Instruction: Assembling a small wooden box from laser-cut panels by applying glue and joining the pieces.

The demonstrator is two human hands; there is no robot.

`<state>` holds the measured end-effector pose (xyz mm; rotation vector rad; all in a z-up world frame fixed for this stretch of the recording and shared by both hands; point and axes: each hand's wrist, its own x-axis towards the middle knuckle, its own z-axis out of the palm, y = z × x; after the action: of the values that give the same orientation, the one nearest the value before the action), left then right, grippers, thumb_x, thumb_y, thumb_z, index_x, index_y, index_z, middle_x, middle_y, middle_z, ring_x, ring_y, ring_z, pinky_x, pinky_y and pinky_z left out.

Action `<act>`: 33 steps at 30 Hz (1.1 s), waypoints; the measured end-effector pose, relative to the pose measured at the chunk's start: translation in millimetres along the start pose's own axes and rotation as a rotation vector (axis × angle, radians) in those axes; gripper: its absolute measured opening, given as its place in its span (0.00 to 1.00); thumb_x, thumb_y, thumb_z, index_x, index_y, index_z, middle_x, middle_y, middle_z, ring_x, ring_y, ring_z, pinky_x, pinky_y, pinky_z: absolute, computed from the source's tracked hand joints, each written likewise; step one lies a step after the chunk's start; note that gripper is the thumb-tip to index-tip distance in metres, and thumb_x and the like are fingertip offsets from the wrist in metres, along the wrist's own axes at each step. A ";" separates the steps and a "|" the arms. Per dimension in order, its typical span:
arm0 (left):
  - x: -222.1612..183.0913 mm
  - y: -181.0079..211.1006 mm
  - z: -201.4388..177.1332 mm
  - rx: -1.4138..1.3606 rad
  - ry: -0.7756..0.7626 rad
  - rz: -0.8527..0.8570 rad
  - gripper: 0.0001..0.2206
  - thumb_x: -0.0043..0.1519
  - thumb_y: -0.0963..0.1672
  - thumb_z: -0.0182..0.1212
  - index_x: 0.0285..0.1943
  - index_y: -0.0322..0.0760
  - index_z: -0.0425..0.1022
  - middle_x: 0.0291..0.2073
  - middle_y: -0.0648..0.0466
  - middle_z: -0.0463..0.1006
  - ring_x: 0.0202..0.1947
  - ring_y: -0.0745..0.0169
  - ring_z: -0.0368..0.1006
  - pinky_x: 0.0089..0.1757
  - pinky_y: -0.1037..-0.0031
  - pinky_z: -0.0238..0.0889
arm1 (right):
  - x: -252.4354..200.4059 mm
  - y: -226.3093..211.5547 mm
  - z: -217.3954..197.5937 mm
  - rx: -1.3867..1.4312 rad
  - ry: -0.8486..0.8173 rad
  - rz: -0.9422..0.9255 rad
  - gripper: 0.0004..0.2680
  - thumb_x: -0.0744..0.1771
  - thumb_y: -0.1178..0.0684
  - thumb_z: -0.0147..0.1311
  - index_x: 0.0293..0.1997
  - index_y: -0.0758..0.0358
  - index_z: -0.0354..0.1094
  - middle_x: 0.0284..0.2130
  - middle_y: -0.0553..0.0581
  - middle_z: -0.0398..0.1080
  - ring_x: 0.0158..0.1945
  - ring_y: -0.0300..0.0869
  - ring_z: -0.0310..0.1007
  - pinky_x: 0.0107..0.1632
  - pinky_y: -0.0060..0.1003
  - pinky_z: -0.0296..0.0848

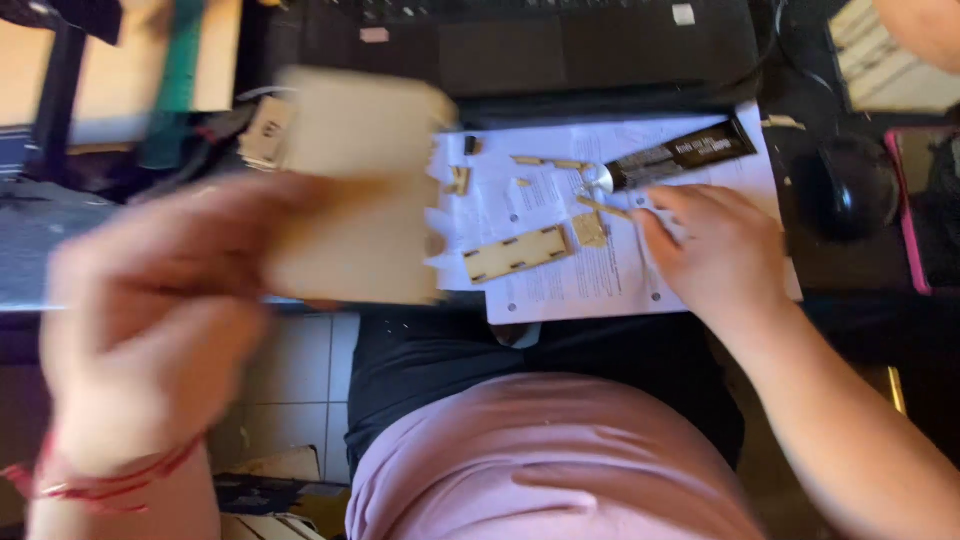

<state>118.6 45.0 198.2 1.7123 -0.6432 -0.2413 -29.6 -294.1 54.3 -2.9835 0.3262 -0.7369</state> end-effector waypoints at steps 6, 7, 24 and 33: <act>18.5 10.1 19.8 0.426 -0.320 0.044 0.14 0.59 0.41 0.55 0.53 0.42 0.80 0.41 0.59 0.85 0.38 0.75 0.76 0.41 0.80 0.66 | 21.4 -33.0 -74.7 0.285 0.180 -0.206 0.02 0.68 0.69 0.64 0.43 0.75 0.76 0.39 0.65 0.77 0.42 0.52 0.77 0.49 0.43 0.74; 21.6 11.1 25.3 0.551 -0.322 0.120 0.14 0.60 0.42 0.53 0.50 0.45 0.82 0.33 0.61 0.85 0.27 0.74 0.76 0.32 0.77 0.65 | 25.6 -42.6 -90.2 0.348 0.199 -0.279 0.03 0.68 0.74 0.62 0.41 0.80 0.75 0.38 0.69 0.77 0.42 0.54 0.77 0.49 0.44 0.75; 77.3 42.8 33.4 0.679 -0.465 0.703 0.06 0.61 0.45 0.64 0.40 0.40 0.81 0.32 0.50 0.77 0.33 0.50 0.73 0.34 0.61 0.62 | 104.3 -92.1 -166.2 0.462 -0.198 -0.026 0.02 0.66 0.61 0.63 0.40 0.62 0.77 0.26 0.50 0.73 0.29 0.32 0.67 0.32 0.26 0.61; 69.7 -10.3 44.9 -0.159 -0.596 -0.046 0.07 0.64 0.41 0.58 0.44 0.31 0.79 0.28 0.54 0.79 0.24 0.72 0.71 0.29 0.82 0.71 | 109.9 -74.5 -146.5 0.909 -0.351 0.282 0.01 0.65 0.65 0.57 0.37 0.73 0.72 0.23 0.62 0.72 0.24 0.39 0.66 0.27 0.28 0.68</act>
<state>157.0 -28.8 189.9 1.4991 -0.9869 -0.8325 11.4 -245.0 241.4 -2.0831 0.2777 -0.2147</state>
